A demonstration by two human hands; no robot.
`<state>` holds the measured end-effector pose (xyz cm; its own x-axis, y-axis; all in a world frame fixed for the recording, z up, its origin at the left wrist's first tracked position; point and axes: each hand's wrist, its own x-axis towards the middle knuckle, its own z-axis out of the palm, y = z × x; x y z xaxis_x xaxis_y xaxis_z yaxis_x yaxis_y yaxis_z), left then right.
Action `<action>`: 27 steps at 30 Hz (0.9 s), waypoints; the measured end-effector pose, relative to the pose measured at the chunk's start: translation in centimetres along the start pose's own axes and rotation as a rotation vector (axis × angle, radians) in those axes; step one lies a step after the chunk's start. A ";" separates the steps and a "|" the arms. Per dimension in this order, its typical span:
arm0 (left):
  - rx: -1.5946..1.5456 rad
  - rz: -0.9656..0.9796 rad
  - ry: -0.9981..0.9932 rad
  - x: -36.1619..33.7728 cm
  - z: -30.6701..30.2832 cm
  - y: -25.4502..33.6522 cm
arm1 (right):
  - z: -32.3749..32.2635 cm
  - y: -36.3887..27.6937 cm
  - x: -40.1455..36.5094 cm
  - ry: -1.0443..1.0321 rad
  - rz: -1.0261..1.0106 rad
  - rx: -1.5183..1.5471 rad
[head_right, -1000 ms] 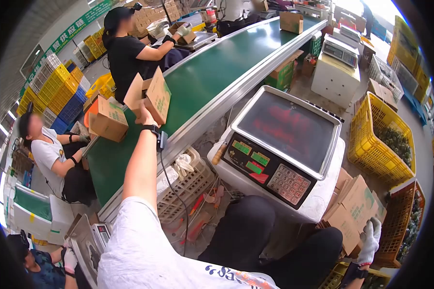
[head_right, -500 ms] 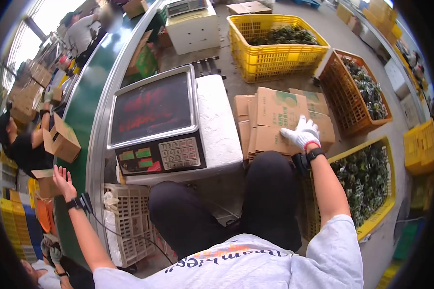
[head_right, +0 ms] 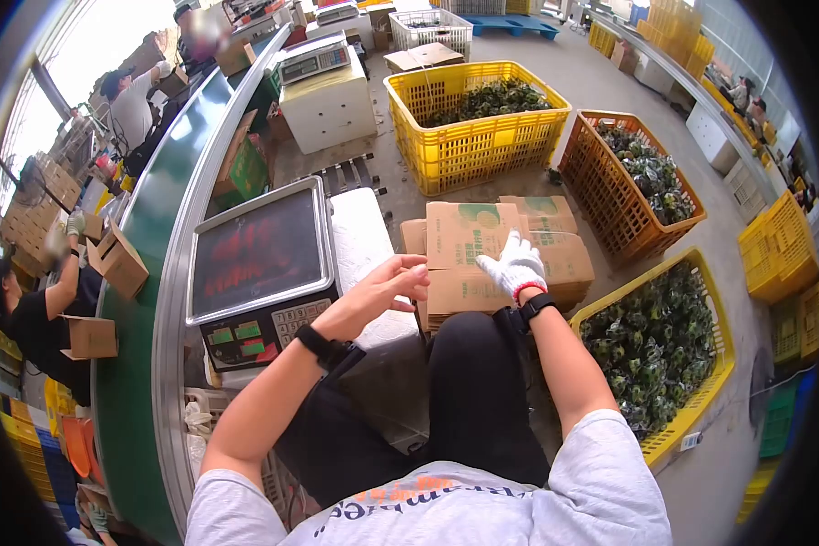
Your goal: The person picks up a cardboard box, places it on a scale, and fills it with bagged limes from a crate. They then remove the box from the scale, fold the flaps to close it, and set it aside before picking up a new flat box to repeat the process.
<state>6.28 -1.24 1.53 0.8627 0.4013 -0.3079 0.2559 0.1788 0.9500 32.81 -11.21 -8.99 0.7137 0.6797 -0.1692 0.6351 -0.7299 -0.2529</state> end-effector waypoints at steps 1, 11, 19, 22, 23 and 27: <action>-0.074 -0.041 0.061 1.9 0.1 -0.6 | 0.5 0.2 0.4 0.072 0.024 -0.037; 0.465 -0.407 0.388 14.2 4.0 -11.2 | 1.1 1.7 1.0 0.183 -0.009 0.295; 0.010 0.156 0.270 12.6 1.8 -10.4 | -7.3 3.5 3.5 0.012 -0.292 0.991; 0.252 0.133 0.491 11.4 2.2 -5.0 | -17.4 -1.2 -2.6 0.091 -0.561 0.545; 0.241 0.308 0.624 11.5 2.0 -3.5 | -18.9 -2.5 -4.2 0.135 -0.631 0.304; -0.015 0.444 0.733 12.8 2.9 -2.8 | -14.0 -3.2 -6.4 0.146 -0.897 0.212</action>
<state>17.81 0.81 -4.92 0.3805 0.9153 0.1318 -0.0492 -0.1222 0.9913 30.33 -14.29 6.19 0.0213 0.9564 0.2914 0.9101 0.1021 -0.4017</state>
